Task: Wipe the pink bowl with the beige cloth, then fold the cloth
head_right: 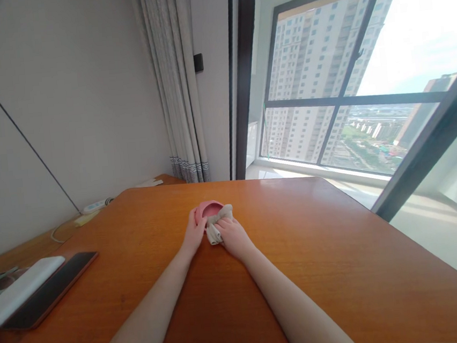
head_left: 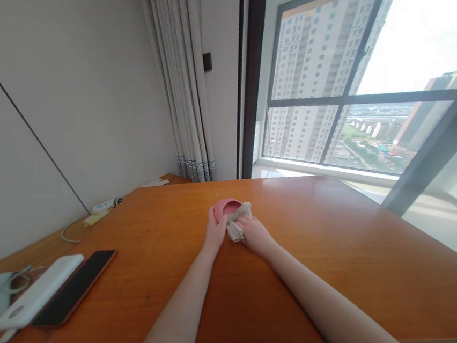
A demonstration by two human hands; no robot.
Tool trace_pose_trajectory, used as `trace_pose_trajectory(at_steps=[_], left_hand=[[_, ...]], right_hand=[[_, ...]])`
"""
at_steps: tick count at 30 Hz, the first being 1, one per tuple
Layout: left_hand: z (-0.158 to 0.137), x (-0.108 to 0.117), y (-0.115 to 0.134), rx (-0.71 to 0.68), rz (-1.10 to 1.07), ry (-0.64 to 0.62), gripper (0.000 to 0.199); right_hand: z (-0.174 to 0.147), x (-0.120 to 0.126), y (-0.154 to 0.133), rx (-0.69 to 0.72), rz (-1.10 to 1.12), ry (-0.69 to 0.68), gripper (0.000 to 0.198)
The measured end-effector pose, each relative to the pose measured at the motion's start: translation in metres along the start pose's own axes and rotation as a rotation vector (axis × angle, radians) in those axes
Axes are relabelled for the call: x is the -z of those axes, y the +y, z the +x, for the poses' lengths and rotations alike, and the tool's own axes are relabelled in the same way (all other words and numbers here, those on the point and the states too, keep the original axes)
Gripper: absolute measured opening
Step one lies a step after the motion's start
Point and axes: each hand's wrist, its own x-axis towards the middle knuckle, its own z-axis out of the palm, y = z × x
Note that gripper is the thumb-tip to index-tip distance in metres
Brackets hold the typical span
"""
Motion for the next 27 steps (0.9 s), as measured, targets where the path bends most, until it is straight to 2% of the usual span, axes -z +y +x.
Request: trace_pose_trajectory(at_steps=[4, 8, 10, 14, 18, 21, 24, 27], left_hand=[[0.005, 0.011, -0.001, -0.020, 0.016, -0.115, 0.035], [-0.006, -0.003, -0.003, 0.043, -0.094, -0.013, 0.063], [-0.012, -0.014, -0.007, 0.069, -0.165, -0.014, 0.067], [-0.013, -0.023, -0.015, 0.116, -0.190, 0.011, 0.046], [-0.004, -0.008, -0.010, 0.069, -0.030, 0.025, 0.030], [-0.001, 0.005, -0.002, -0.030, 0.051, -0.037, 0.029], [-0.003, 0.007, 0.001, -0.092, 0.072, -0.106, 0.038], [-0.007, 0.000, -0.001, -0.016, 0.000, -0.056, 0.063]], right_hand=[[-0.003, 0.004, 0.003, 0.071, -0.060, -0.018, 0.018], [-0.008, 0.000, -0.001, -0.037, -0.111, 0.040, 0.016], [-0.010, -0.001, -0.003, -0.104, -0.131, 0.088, 0.015], [-0.008, 0.000, -0.007, -0.098, -0.122, 0.071, 0.016], [-0.002, 0.000, -0.012, -0.086, -0.088, 0.028, 0.013], [-0.001, 0.000, -0.010, -0.035, -0.077, 0.000, 0.015], [-0.005, 0.001, -0.003, -0.011, -0.081, -0.018, 0.014], [-0.008, 0.002, 0.003, -0.011, -0.092, -0.023, 0.013]])
